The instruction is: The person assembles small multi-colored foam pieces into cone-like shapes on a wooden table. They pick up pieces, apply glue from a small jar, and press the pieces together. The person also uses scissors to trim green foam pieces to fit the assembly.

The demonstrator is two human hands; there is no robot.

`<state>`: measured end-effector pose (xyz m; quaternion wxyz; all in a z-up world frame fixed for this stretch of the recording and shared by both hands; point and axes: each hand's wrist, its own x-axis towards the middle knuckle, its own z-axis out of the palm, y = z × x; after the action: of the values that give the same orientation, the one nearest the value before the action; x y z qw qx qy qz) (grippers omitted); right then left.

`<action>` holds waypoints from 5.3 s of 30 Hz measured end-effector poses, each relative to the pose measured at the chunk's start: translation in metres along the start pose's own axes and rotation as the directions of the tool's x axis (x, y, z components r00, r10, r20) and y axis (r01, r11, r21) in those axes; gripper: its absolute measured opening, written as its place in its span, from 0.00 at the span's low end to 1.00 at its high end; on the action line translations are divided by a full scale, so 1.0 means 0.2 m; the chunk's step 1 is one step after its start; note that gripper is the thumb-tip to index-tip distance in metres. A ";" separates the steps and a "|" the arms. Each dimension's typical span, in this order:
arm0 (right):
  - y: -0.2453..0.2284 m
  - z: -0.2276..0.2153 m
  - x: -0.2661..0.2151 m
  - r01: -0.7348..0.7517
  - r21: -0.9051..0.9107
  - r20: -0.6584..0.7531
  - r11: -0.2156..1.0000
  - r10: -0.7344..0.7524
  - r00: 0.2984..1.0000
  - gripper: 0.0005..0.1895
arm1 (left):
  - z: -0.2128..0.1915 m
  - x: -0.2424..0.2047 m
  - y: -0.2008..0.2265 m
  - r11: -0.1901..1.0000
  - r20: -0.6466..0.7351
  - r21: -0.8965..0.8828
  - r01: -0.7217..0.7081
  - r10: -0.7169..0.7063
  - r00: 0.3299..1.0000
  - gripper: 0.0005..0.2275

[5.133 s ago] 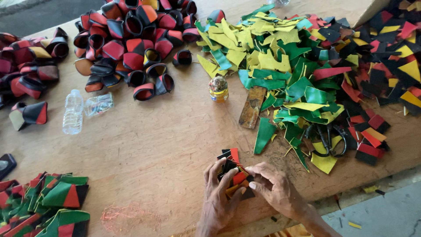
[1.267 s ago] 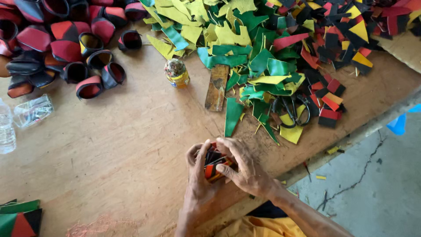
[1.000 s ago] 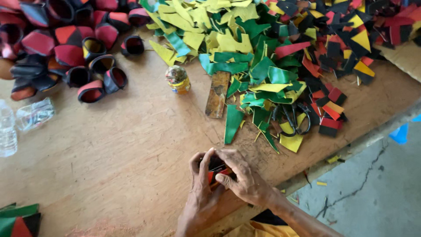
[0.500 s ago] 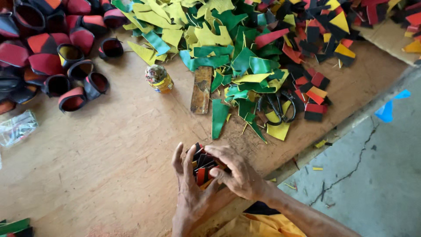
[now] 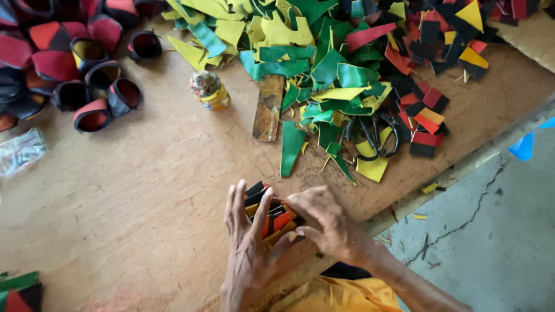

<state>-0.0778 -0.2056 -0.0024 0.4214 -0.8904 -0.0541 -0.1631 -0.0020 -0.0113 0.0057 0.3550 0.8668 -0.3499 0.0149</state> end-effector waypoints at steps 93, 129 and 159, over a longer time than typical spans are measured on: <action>0.15 -0.03 0.11 -0.178 -0.193 -0.194 0.965 0.140 0.971 0.28 | -0.05 0.05 -0.01 0.959 0.017 -0.168 0.228 -0.229 0.973 0.55; 0.06 -0.01 0.04 -0.138 -0.002 -0.119 0.990 0.137 0.983 0.14 | -0.03 0.05 -0.13 0.940 0.025 -0.248 0.235 -0.236 0.971 0.52; 0.31 0.07 0.45 -0.227 -0.229 -0.122 0.947 0.204 0.971 0.44 | -0.02 -0.07 -0.06 0.993 -0.138 -0.105 0.061 -0.075 0.988 0.34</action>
<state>0.0246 -0.2380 -0.0270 0.3274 -0.9267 0.0841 -0.1642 -0.0048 0.0059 -0.0031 0.4223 0.8561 -0.2943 0.0466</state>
